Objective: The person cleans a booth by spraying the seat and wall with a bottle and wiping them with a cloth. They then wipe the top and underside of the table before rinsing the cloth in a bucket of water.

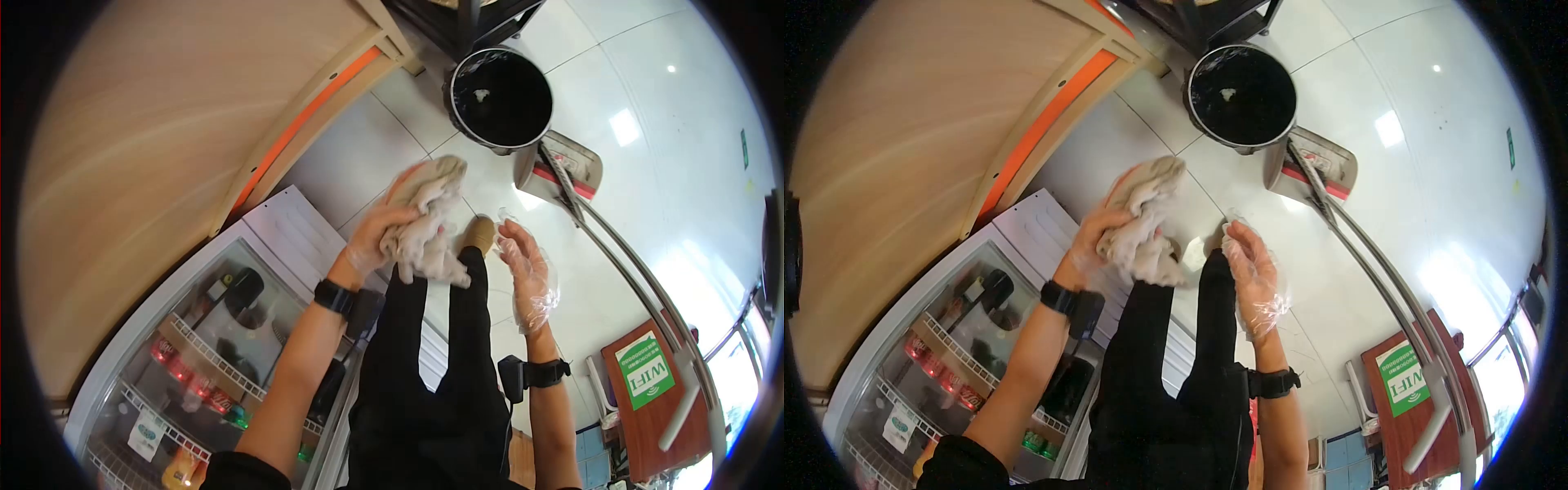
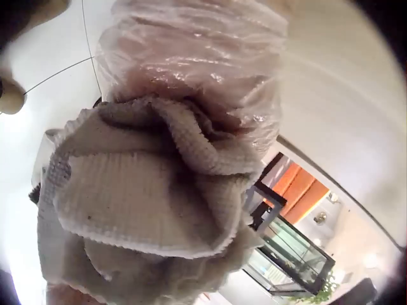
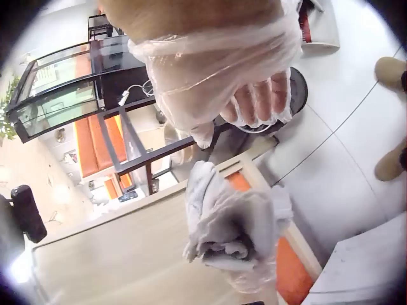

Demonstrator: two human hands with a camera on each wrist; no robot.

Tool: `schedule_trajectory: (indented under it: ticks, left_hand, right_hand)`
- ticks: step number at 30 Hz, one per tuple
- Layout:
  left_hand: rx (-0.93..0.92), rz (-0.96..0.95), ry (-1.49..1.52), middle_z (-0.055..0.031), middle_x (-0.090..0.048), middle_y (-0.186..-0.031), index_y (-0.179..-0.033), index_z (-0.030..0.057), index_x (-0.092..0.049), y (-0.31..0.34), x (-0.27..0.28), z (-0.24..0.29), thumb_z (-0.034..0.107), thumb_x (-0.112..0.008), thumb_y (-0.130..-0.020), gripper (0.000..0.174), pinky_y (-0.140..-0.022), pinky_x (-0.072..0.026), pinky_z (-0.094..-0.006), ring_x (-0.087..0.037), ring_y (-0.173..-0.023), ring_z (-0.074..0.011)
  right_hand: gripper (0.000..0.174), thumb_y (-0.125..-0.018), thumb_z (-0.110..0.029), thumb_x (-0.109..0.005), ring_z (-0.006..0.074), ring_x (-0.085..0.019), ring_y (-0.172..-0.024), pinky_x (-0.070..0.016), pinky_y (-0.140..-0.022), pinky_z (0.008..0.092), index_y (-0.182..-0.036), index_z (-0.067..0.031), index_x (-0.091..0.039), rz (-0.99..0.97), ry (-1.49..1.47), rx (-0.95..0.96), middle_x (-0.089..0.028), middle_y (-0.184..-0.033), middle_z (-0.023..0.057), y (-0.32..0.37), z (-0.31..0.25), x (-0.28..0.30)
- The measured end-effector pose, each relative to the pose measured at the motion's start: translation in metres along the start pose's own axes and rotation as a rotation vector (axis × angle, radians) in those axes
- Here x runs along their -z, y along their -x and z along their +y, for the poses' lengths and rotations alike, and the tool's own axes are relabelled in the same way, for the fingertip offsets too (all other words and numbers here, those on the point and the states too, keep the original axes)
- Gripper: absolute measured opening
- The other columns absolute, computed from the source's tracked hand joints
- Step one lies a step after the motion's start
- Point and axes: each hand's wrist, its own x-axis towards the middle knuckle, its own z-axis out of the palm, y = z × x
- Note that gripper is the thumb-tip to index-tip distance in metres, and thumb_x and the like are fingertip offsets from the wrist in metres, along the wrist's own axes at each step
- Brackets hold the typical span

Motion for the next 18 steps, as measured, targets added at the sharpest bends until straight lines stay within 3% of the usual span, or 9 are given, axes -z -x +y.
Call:
schedule_trajectory:
  ticks: [1,3,6,7,10,13,15,17,18]
  left_hand:
    - [-0.007,-0.018,0.044,-0.0148,-0.043,-0.156,-0.160,0.0060,-0.026,0.012,-0.012,0.000,0.012,-0.061,-0.088,0.081,-0.108,-0.0469,-0.0431,-0.050,-0.137,-0.0277]
    - [-0.027,-0.042,0.040,-0.0136,-0.040,-0.158,-0.160,0.0043,-0.027,0.034,-0.041,0.003,0.017,-0.064,-0.090,0.080,-0.115,-0.0393,-0.0391,-0.044,-0.142,-0.0258]
    - [-0.153,0.055,-0.117,-0.0106,-0.043,-0.155,-0.159,0.0045,-0.031,0.063,-0.089,0.010,0.028,-0.070,-0.093,0.080,-0.119,-0.0312,-0.0347,-0.041,-0.142,-0.0213]
    - [-0.141,0.083,-0.157,-0.0102,-0.041,-0.156,-0.159,0.0043,-0.031,0.071,-0.100,0.010,0.034,-0.067,-0.097,0.078,-0.121,-0.0280,-0.0346,-0.037,-0.145,-0.0208]
    - [-0.179,0.092,-0.242,-0.0093,-0.040,-0.158,-0.159,0.0046,-0.030,0.103,-0.140,0.021,0.032,-0.063,-0.100,0.073,-0.121,-0.0275,-0.0354,-0.036,-0.146,-0.0208]
    - [-0.089,0.046,-0.281,-0.0092,-0.039,-0.159,-0.159,0.0054,-0.031,0.137,-0.175,0.031,0.030,-0.059,-0.102,0.068,-0.122,-0.0258,-0.0360,-0.034,-0.147,-0.0208]
    - [-0.092,0.010,-0.391,-0.0094,-0.042,-0.156,-0.159,0.0078,-0.032,0.154,-0.192,0.028,0.032,-0.059,-0.103,0.068,-0.120,-0.0305,-0.0351,-0.039,-0.144,-0.0214]
    - [-0.023,-0.006,-0.640,-0.0096,-0.048,-0.152,-0.159,0.0101,-0.033,0.164,-0.206,0.023,0.035,-0.060,-0.103,0.067,-0.115,-0.0369,-0.0329,-0.046,-0.139,-0.0213]
    - [0.002,-0.010,-0.533,-0.0097,-0.052,-0.148,-0.158,0.0112,-0.035,0.170,-0.224,0.021,0.035,-0.061,-0.103,0.066,-0.110,-0.0423,-0.0315,-0.052,-0.133,-0.0207]
  right_hand:
    - [0.043,-0.103,-0.019,-0.063,0.0184,-0.058,-0.123,-0.0454,-0.107,0.0329,-0.142,-0.0022,-0.055,0.001,-0.084,-0.016,-0.062,-0.135,0.0107,0.011,-0.011,0.000]
    - [0.045,-0.102,-0.019,-0.063,0.0184,-0.058,-0.123,-0.0456,-0.106,0.0329,-0.143,-0.0032,-0.055,-0.088,-0.107,0.053,-0.061,-0.136,0.0108,0.033,-0.026,-0.004]
    - [0.064,-0.099,-0.025,-0.068,0.0199,-0.057,-0.124,-0.0452,-0.107,0.0338,-0.153,-0.0033,-0.042,-0.253,-0.168,-0.038,-0.058,-0.140,0.0115,0.071,-0.061,-0.017]
    - [0.078,-0.095,-0.029,-0.073,0.0206,-0.056,-0.126,-0.0455,-0.106,0.0336,-0.157,-0.0032,-0.033,-0.286,-0.005,0.031,-0.055,-0.143,0.0131,0.081,-0.069,-0.023]
    - [0.094,-0.088,-0.029,-0.081,0.0206,-0.058,-0.122,-0.0468,-0.104,0.0333,-0.159,-0.0029,-0.024,-0.286,-0.188,0.115,-0.060,-0.135,0.0153,0.117,-0.096,-0.035]
    - [0.084,-0.088,-0.027,-0.080,0.0214,-0.064,-0.114,-0.0498,-0.099,0.0339,-0.153,-0.0016,-0.034,-0.192,-0.150,0.105,-0.065,-0.130,0.0141,0.146,-0.090,-0.025]
    - [0.076,-0.088,-0.026,-0.080,0.0221,-0.064,-0.116,-0.0500,-0.099,0.0344,-0.149,-0.0005,-0.041,-0.207,-0.048,0.050,-0.065,-0.132,0.0136,0.170,-0.101,-0.005]
    - [0.067,-0.089,-0.031,-0.078,0.0271,-0.067,-0.111,-0.0516,-0.097,0.0371,-0.142,0.0001,-0.050,-0.141,0.037,0.082,-0.069,-0.124,0.0167,0.196,-0.109,0.014]
    - [0.066,-0.089,-0.033,-0.078,0.0300,-0.068,-0.109,-0.0523,-0.095,0.0383,-0.140,0.0000,-0.051,-0.124,0.148,0.074,-0.070,-0.120,0.0187,0.211,-0.123,0.026]
